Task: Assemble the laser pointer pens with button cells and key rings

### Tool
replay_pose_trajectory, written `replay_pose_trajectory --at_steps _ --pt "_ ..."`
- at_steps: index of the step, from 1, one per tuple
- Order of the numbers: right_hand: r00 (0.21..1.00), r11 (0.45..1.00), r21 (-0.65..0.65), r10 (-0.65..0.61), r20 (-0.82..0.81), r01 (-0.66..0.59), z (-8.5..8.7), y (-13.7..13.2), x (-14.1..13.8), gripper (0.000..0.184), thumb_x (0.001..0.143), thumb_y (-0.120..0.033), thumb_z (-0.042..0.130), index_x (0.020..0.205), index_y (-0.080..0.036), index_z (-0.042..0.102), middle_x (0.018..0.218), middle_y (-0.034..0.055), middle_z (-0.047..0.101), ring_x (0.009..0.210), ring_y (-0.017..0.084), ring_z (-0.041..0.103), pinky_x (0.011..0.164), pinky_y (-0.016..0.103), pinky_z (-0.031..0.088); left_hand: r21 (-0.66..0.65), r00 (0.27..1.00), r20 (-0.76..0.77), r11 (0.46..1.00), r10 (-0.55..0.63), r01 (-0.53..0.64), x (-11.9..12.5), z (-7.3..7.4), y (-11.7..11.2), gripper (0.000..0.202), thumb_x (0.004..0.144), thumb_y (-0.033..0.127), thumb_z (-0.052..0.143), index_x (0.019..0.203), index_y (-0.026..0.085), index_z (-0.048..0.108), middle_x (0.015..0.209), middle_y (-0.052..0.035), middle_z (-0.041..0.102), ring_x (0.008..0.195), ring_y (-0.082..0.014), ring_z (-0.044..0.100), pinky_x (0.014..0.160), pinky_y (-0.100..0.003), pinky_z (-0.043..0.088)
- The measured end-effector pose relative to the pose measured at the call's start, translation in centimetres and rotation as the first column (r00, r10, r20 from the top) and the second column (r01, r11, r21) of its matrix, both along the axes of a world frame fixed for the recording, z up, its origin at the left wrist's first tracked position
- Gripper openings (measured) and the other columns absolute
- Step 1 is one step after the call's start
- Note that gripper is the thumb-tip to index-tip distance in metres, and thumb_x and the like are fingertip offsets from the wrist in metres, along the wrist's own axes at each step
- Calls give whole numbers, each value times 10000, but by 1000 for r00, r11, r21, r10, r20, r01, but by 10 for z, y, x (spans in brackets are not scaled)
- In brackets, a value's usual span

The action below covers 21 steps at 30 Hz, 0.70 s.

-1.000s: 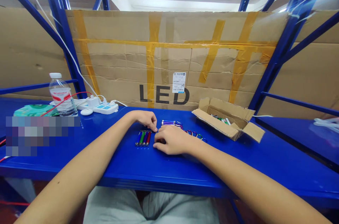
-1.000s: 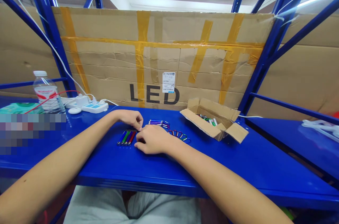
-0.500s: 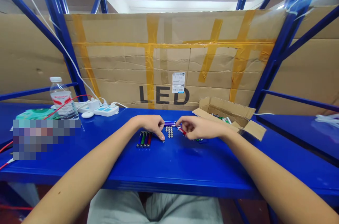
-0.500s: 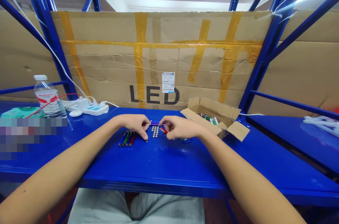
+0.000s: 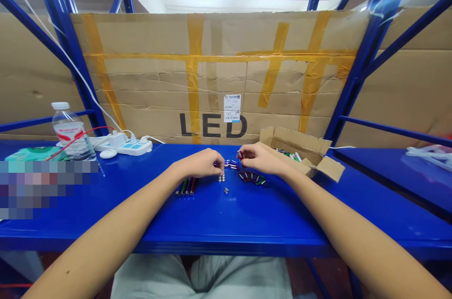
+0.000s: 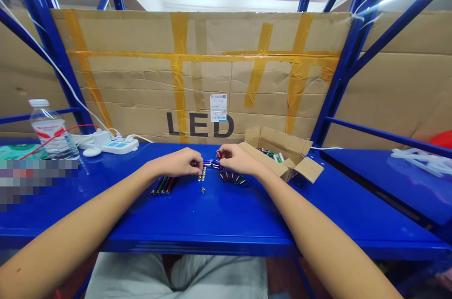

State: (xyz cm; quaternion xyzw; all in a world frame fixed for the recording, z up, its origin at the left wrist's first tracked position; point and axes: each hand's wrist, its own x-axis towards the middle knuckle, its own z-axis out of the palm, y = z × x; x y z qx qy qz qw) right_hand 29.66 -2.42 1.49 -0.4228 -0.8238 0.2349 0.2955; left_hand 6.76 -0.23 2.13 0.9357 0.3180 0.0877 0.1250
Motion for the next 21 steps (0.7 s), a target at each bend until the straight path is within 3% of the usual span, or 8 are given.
replay_pose_trajectory --at_steps 8,21 --pt "999 999 -13 35 15 -34 -18 13 2 136 716 -186 538 843 -157 578 698 -15 582 638 124 521 591 243 391 20 997 -59 998 -52 53 0 -7 4 144 755 180 616 826 188 741 865 -34 728 779 -158 626 760 -250 435" --pt "998 999 -8 46 42 -46 -18 10 0 135 725 -150 542 851 -155 590 687 -18 586 633 121 528 594 243 401 -57 992 -124 998 9 -16 -1 -4 3 117 755 231 659 828 192 741 836 -24 739 736 -150 626 698 -240 425"
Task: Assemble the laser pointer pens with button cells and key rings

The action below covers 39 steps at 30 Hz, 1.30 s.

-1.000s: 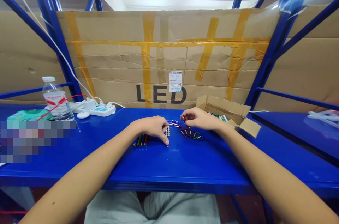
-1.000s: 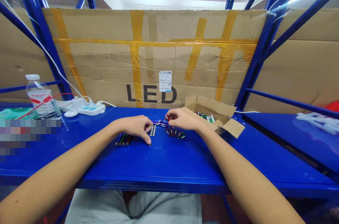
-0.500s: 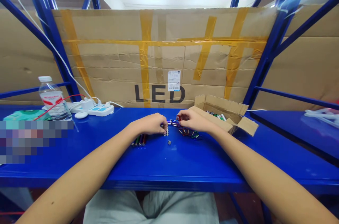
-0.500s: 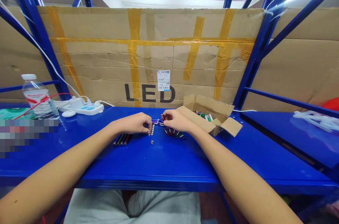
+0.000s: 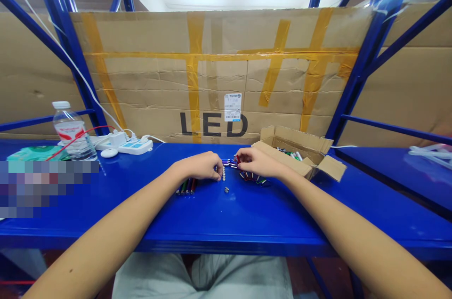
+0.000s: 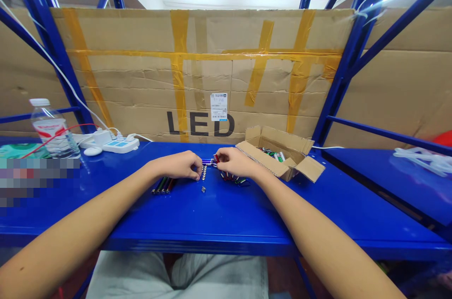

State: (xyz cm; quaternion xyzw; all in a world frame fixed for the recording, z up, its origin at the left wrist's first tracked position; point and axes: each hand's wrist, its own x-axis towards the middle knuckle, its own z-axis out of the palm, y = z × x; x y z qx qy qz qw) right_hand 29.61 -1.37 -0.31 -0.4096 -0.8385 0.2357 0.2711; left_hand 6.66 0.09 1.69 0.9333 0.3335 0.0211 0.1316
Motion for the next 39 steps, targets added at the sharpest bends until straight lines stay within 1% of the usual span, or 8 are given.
replay_pose_trajectory --at_steps 5,8,15,22,28,34,37,39 --pt "1000 1000 -14 0 6 1 1 -4 -2 113 737 -154 542 840 -159 588 683 -19 588 624 118 530 604 249 412 -62 1000 -4 998 12 -13 -6 7 0 117 758 232 653 827 191 737 830 -12 733 743 -145 624 665 -227 414" --pt "1000 1000 -12 -9 9 9 2 -5 -3 90 748 -165 546 829 -158 585 684 -12 599 626 122 541 602 252 418 -23 999 -8 999 34 -34 -10 11 2 164 766 203 631 890 198 738 846 -13 724 756 -145 618 651 -223 401" --pt "1000 999 -46 15 -14 -15 3 -8 -5 92 752 -175 543 838 -166 574 655 -26 588 591 121 546 562 244 429 9 998 -58 1000 -20 21 -8 4 4 246 772 175 632 985 222 746 906 -25 733 772 -149 606 679 -227 402" --pt "1000 997 -76 10 -6 -10 4 -11 -7 75 758 -188 554 831 -174 566 648 -26 583 557 114 538 511 228 418 30 993 -114 999 18 -14 -4 1 1 202 762 160 607 910 197 740 812 -28 710 688 -147 574 634 -242 389" --pt "1000 996 -84 29 -6 -30 3 -10 -8 93 754 -189 553 843 -173 572 640 -30 580 562 120 539 517 231 417 -22 989 -138 998 52 -56 -3 5 -4 150 708 154 580 825 164 673 740 -17 656 616 -132 534 555 -236 363" --pt "999 995 -88 41 1 -41 0 -9 -8 97 746 -174 554 839 -171 581 634 -36 570 560 113 524 530 230 412 -51 988 -147 997 51 -59 -4 7 -5 122 696 159 580 784 161 665 711 -11 651 605 -129 528 554 -237 371" --pt "999 995 -88 54 6 -54 -1 -9 -9 101 744 -163 546 833 -168 595 646 -34 565 567 109 519 538 227 414 13 995 -80 999 54 -53 -7 9 -3 129 728 168 573 800 162 679 732 -15 669 622 -129 550 577 -239 382" --pt "999 995 -94 46 5 -45 -1 -10 -9 107 746 -158 538 832 -166 601 653 -29 572 570 111 522 543 231 418 97 996 74 994 48 -55 -7 11 -2 148 774 178 553 841 161 684 781 -21 684 673 -130 576 612 -234 399"
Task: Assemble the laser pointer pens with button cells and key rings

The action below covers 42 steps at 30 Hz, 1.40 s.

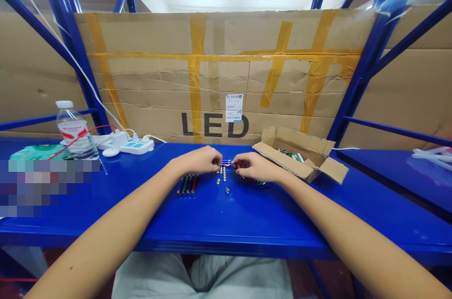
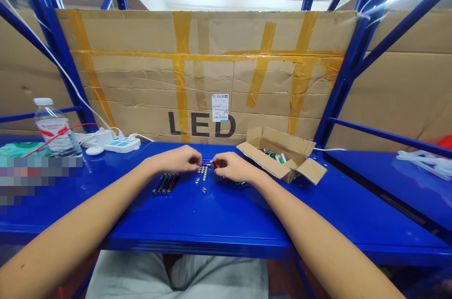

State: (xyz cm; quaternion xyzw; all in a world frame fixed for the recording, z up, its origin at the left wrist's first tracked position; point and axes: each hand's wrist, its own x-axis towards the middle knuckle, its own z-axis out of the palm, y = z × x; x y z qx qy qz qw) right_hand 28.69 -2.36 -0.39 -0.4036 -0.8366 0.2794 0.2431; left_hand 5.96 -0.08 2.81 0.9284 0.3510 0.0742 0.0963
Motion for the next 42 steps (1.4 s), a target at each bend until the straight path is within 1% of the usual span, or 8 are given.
replay_pose_trajectory --at_steps 3,5,15,19,23,29,34,42 --pt "999 1000 9 -27 -19 28 0 -1 -1 105 760 -173 538 842 -166 603 667 -20 589 580 121 535 560 244 430 139 957 284 990 -57 18 4 0 -1 175 851 200 523 914 159 681 852 -28 700 749 -130 604 682 -236 434" --pt "999 999 31 -25 -32 26 1 0 -1 99 772 -194 545 846 -168 606 677 -15 596 587 125 541 573 252 432 210 920 376 977 -112 33 9 -4 -3 172 874 205 527 932 160 682 861 -28 707 761 -131 616 709 -245 449" --pt "987 998 64 -15 -159 26 3 2 -2 54 783 -203 568 811 -167 595 653 -21 590 613 132 541 619 267 439 355 897 376 930 -231 91 19 -19 -2 204 884 162 538 999 181 706 956 -43 747 856 -164 679 789 -289 492" --pt "992 965 246 -59 -113 86 -1 8 2 129 782 -132 565 884 -166 636 787 15 637 706 140 589 686 276 465 354 896 391 933 -210 65 17 -13 -5 210 883 173 519 986 181 701 923 -35 741 811 -148 664 762 -270 480" --pt "996 922 378 -81 -27 86 -5 12 5 195 775 -61 539 890 -171 651 880 34 635 739 134 602 724 278 473 283 962 229 956 -147 78 10 -6 -5 221 844 154 510 945 189 702 857 -19 724 760 -140 632 716 -252 451" --pt "997 917 394 -79 26 63 -6 11 4 209 762 -35 544 876 -173 652 860 31 634 755 139 602 728 273 466 67 987 -91 988 -130 136 1 -6 0 290 792 126 528 969 236 730 937 -15 737 824 -155 642 736 -244 440" --pt "993 921 383 -105 53 77 -4 9 2 197 769 -44 554 889 -166 651 847 37 646 751 147 595 719 275 454 -45 978 -151 989 -145 140 2 -10 2 294 785 123 571 991 247 740 935 -9 741 816 -149 643 730 -220 436" --pt "991 927 366 -112 71 79 -2 6 0 173 783 -53 564 888 -163 645 818 31 646 733 146 588 706 270 444 -74 974 -189 991 -126 114 4 -10 1 216 785 175 616 962 219 730 905 -16 731 788 -148 626 715 -225 428"
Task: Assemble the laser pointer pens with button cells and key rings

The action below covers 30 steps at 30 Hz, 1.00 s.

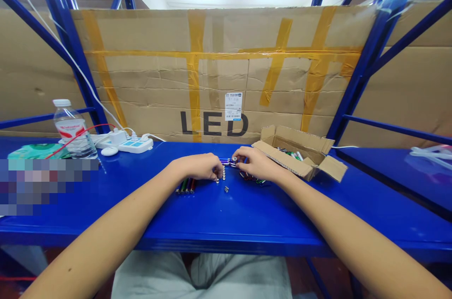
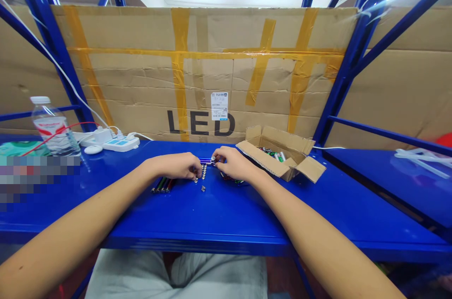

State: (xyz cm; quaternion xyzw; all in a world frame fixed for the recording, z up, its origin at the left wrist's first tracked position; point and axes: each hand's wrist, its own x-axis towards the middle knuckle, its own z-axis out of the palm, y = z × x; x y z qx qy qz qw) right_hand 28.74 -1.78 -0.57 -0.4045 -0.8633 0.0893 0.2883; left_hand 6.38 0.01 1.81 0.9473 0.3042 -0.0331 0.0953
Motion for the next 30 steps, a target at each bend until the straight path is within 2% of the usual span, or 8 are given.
replay_pose_trajectory --at_steps 7,12,14,17,19,22,27,30 --pt "1000 1000 -16 9 5 -9 1 -3 -2 168 781 -60 569 888 -166 643 830 31 648 736 149 593 708 274 448 -132 988 -59 980 141 -148 4 7 -12 143 699 149 617 831 176 665 767 0 675 653 -138 573 578 -229 413" --pt "1000 999 -40 23 3 -23 0 -3 -2 165 782 -64 561 879 -173 636 796 21 641 696 143 588 682 270 454 -157 990 -28 978 138 -140 1 7 -11 112 680 140 608 771 186 656 728 10 671 638 -137 573 566 -226 409" --pt "1000 998 -56 30 0 -30 -1 -3 -2 169 783 -68 553 882 -179 634 798 17 641 676 139 584 659 263 452 -99 992 17 988 121 -119 -1 7 -8 104 703 154 597 778 185 661 726 5 671 627 -133 569 560 -227 399" --pt "1000 998 -55 28 9 -27 -1 -3 -2 164 782 -73 546 877 -177 630 796 19 644 672 142 581 651 263 445 94 978 196 991 75 -95 -2 9 -5 128 769 160 549 822 180 663 777 -14 681 665 -136 578 604 -236 404" --pt "1000 999 -48 20 17 -19 0 -4 -2 150 781 -75 547 862 -174 625 771 17 643 673 147 578 656 268 437 208 942 336 974 18 -93 1 9 -5 146 817 166 521 865 173 658 814 -25 684 711 -141 589 655 -245 419" --pt "1000 998 -67 16 2 -16 0 -5 -3 117 786 -85 551 833 -174 613 734 7 636 657 145 566 642 263 422 292 886 461 952 -53 -96 9 5 -8 153 867 192 508 918 164 650 838 -33 684 744 -146 600 695 -258 440" --pt "995 994 -104 15 -99 -25 -3 -2 -4 60 796 -119 569 807 -170 599 726 -4 627 659 136 559 633 251 415 343 871 481 936 -106 -76 20 -9 -10 182 898 178 498 997 180 650 980 -50 710 882 -173 640 794 -294 465" --pt "986 996 -91 -3 -168 -13 -4 2 -4 51 805 -151 582 841 -162 615 777 8 644 711 145 568 670 260 429 355 872 477 932 -110 -76 22 -11 -10 229 903 175 479 1072 188 633 1039 -57 706 914 -179 642 811 -303 468"
